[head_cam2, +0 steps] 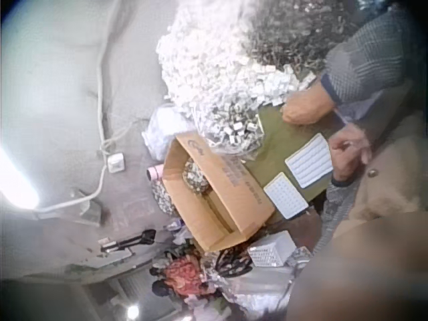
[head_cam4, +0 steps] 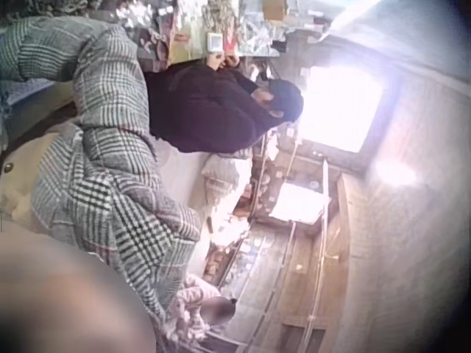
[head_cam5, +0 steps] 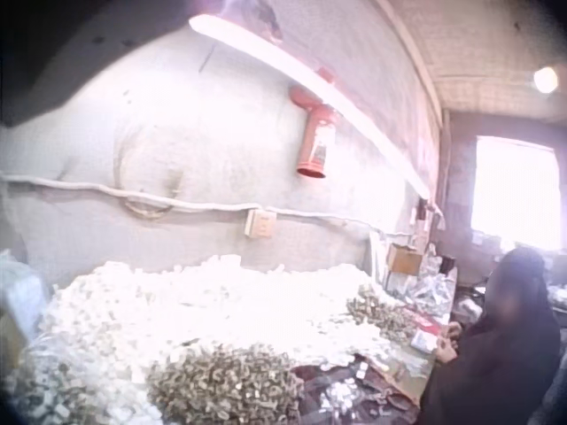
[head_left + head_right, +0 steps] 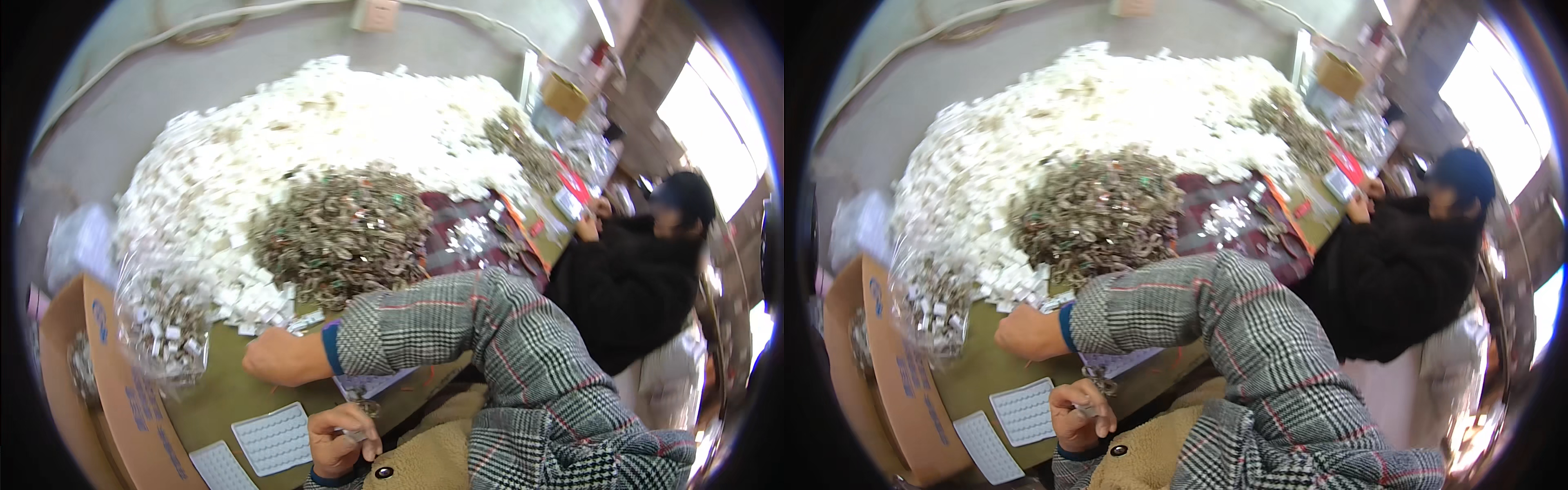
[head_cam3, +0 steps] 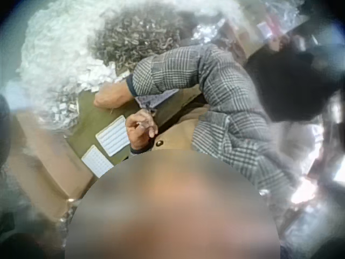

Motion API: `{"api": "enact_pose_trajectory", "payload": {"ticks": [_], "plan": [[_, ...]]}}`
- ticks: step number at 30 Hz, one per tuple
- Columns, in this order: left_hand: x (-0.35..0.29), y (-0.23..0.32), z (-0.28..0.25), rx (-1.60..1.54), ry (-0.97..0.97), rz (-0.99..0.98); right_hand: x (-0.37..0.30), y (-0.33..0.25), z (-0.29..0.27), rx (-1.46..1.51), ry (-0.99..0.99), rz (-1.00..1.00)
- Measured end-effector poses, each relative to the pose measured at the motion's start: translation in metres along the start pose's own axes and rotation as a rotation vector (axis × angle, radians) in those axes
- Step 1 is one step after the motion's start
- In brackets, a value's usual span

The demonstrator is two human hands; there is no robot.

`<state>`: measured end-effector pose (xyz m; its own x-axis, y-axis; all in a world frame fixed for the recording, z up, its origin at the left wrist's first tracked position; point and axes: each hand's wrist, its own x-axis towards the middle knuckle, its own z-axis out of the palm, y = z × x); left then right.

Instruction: The person sits at a workbench and repeatedly picks small white plastic housings and metal contacts, inserts the contacts into the housings, and places the assembled units into a white tray. They occasionally reach for additional parts from piles on the table and continue the insertion cycle.

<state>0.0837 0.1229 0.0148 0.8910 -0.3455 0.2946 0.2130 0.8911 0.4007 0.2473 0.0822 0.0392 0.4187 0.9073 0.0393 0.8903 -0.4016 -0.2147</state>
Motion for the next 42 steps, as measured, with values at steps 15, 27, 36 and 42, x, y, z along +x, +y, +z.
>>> {"api": "enact_pose_trajectory", "payload": {"ticks": [15,27,36,42], "plan": [[-0.018,-0.009,-0.003,-0.182,0.380,0.125,-0.154,-0.052,-0.079,0.492,0.615,-0.039],[-0.020,-0.024,0.055,0.202,0.598,-0.131,-0.235,-0.090,-0.051,0.721,0.858,0.014],[0.016,-0.073,0.112,0.673,0.796,-0.270,-0.282,-0.053,-0.046,0.576,0.961,-0.026],[0.045,-0.082,0.120,0.545,0.623,-0.319,-0.314,-0.018,-0.042,0.783,1.098,-0.116]]}}
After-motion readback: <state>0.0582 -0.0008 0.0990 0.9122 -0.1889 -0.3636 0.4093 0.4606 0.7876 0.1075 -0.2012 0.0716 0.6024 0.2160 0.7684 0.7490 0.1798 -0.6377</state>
